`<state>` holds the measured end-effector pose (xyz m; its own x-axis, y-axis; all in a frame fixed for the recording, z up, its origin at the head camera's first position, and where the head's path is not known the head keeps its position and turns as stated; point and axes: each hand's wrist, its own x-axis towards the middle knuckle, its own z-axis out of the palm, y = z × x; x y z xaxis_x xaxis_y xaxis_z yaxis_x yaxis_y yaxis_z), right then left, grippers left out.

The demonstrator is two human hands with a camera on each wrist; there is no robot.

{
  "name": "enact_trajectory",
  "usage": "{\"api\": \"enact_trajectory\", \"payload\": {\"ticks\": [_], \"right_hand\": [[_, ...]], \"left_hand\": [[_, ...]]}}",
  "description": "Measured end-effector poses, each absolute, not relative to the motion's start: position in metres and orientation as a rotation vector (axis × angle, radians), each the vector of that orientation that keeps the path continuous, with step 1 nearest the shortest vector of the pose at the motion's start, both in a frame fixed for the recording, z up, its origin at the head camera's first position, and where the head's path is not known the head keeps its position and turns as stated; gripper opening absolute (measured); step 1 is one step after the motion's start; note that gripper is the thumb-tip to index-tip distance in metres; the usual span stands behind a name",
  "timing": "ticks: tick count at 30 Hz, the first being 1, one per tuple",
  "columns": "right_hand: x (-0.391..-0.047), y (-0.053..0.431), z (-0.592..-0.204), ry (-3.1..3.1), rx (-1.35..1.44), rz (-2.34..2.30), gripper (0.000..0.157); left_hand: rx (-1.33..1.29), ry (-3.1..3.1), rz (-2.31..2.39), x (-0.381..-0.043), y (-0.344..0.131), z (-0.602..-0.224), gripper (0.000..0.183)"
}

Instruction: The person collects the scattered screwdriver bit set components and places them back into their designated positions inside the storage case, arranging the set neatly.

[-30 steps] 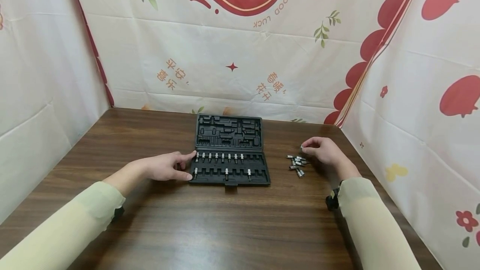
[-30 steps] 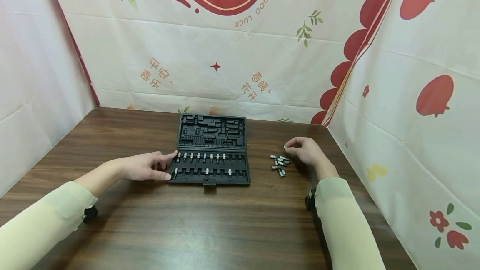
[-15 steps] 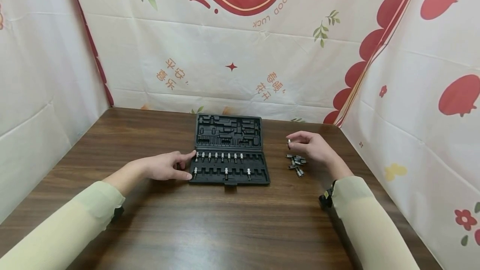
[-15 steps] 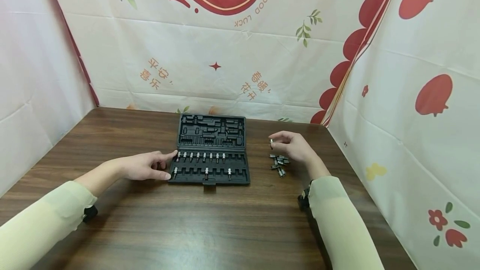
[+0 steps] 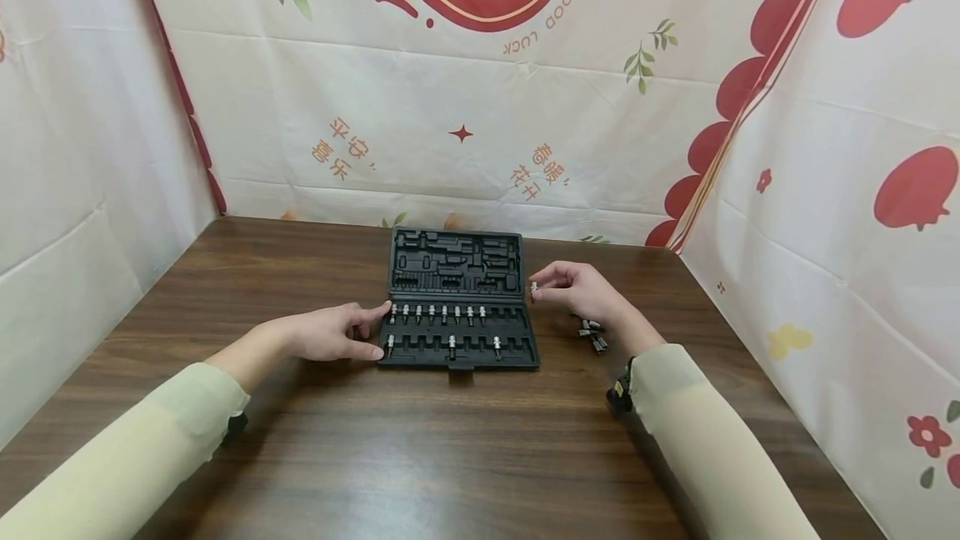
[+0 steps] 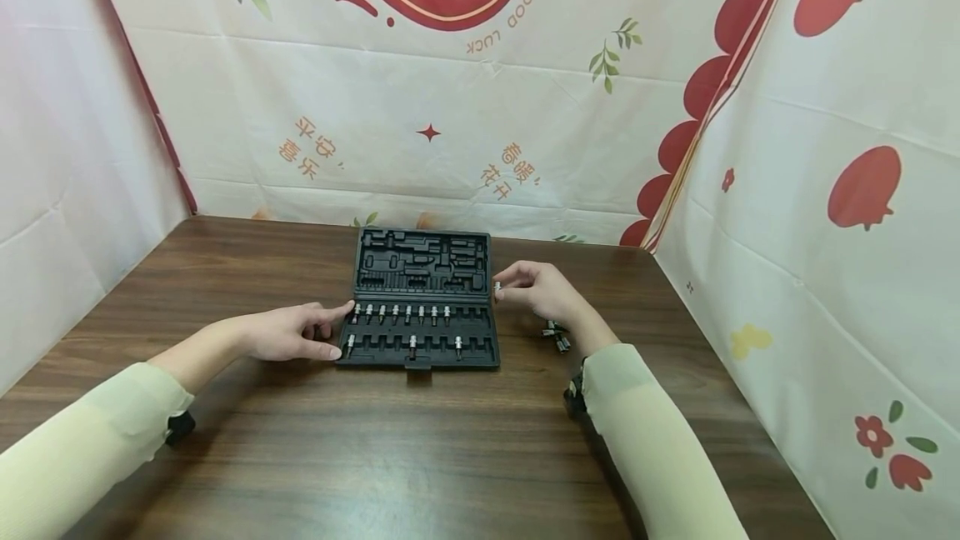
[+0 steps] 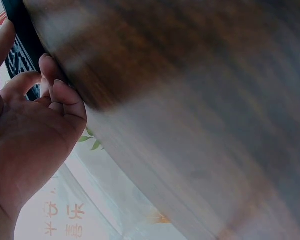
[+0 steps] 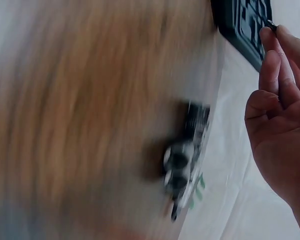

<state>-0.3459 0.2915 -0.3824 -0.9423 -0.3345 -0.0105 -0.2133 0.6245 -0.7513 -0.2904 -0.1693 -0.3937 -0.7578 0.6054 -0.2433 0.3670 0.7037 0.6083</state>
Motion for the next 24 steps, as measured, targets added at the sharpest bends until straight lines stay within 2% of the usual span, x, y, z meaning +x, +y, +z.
{"api": "enact_trajectory", "payload": {"ticks": [10,24], "right_hand": [[-0.349,0.256,-0.39,2.651,-0.564,-1.206,0.028],[-0.352,0.231,-0.397,2.687,-0.645,-1.036,0.016]], "left_hand": [[0.732,2.487,0.747,-0.29,-0.169,-0.394,0.091],[0.743,2.483,0.752,-0.29,-0.17,-0.394,0.092]]}}
